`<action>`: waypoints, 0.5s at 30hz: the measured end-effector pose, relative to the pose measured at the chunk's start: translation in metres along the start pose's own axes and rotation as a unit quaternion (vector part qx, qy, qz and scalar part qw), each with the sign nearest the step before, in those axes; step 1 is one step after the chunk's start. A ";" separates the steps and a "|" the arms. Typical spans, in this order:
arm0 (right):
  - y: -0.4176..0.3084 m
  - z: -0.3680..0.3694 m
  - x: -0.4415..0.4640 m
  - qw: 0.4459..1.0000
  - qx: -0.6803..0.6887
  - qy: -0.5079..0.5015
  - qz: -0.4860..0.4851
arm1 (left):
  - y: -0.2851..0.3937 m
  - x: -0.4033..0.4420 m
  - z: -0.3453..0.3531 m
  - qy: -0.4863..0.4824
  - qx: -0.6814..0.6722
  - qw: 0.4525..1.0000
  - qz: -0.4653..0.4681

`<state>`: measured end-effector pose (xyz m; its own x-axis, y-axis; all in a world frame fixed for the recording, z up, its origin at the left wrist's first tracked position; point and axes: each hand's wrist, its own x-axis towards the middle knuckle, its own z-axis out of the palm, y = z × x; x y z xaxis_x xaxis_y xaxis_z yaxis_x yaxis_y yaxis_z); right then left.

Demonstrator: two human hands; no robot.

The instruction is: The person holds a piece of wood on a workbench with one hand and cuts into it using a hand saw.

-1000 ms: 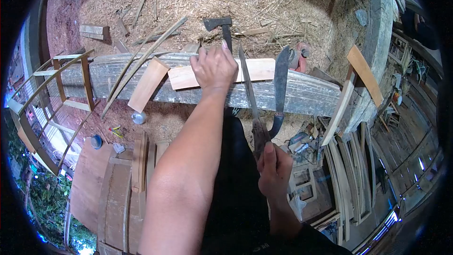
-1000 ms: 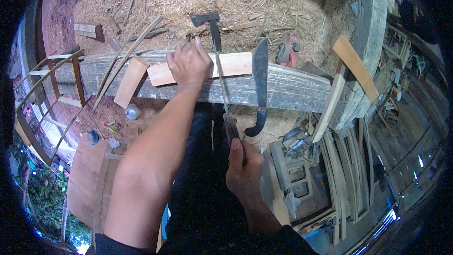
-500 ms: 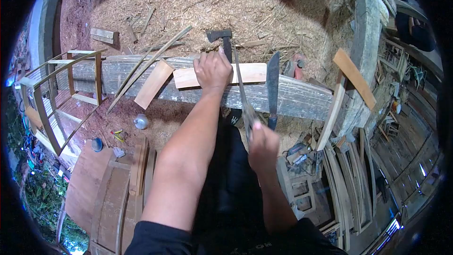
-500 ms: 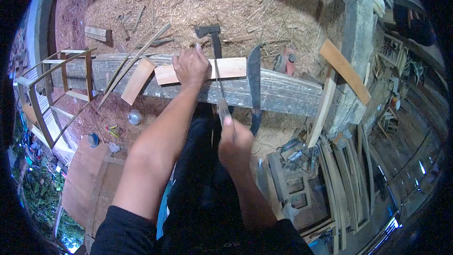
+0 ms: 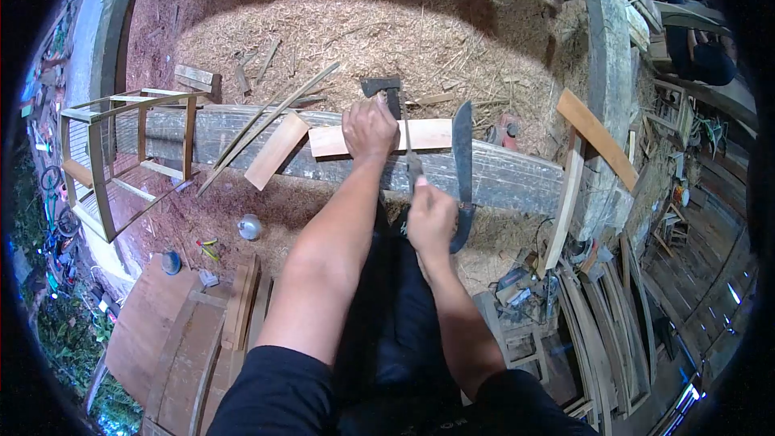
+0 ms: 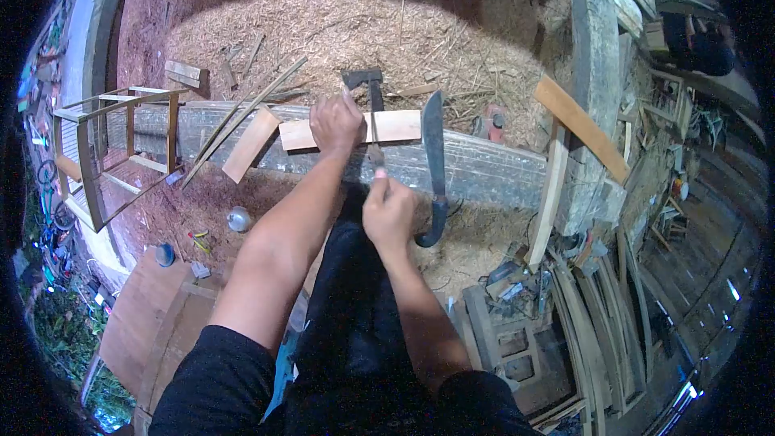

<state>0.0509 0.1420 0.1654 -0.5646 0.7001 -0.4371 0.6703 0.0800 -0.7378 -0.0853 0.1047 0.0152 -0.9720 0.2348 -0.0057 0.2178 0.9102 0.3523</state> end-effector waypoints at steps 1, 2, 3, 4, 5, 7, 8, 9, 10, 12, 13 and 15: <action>0.001 -0.003 0.003 1.000 -0.001 0.001 -0.008 | -0.001 0.001 -0.001 0.028 -0.007 0.999 0.021; 0.002 -0.005 0.004 1.000 0.008 -0.005 0.020 | 0.001 0.001 0.000 0.032 -0.008 0.999 0.021; 0.004 -0.007 -0.001 0.998 0.017 -0.012 0.054 | 0.001 -0.003 -0.002 0.033 -0.007 0.998 0.046; 0.007 -0.008 -0.007 0.998 0.020 -0.012 0.055 | 0.000 -0.006 -0.004 0.035 -0.003 0.997 0.073; 0.009 -0.009 -0.012 0.999 0.015 -0.010 0.050 | 0.000 -0.007 -0.006 0.051 0.002 0.995 0.088; 0.009 -0.007 -0.012 0.996 0.037 -0.010 0.079 | 0.000 -0.005 -0.004 0.048 0.007 0.995 0.090; 0.008 -0.004 -0.014 0.996 0.037 -0.012 0.082 | -0.001 -0.007 -0.003 0.045 0.006 0.996 0.082; 0.007 -0.002 -0.013 0.998 0.024 -0.003 0.066 | -0.002 -0.007 -0.002 0.031 0.011 0.997 0.074; 0.006 0.000 -0.013 0.999 0.010 0.007 0.049 | -0.002 -0.007 -0.002 0.030 0.011 0.997 0.071; 0.003 0.003 -0.016 0.999 -0.008 0.010 0.045 | -0.002 -0.008 -0.002 0.017 0.012 0.998 0.062; 0.004 0.005 -0.016 0.999 -0.010 0.012 0.038 | -0.001 -0.008 -0.001 0.018 0.010 0.998 0.061; 0.004 0.003 -0.012 0.999 -0.023 0.009 0.046 | -0.002 -0.007 -0.001 0.008 0.015 0.998 0.056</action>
<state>0.0593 0.1317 0.1664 -0.4908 0.7189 -0.4924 0.7409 0.0469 -0.6700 -0.0794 0.1013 0.0158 -0.9423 0.3312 0.0477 0.3285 0.8883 0.3209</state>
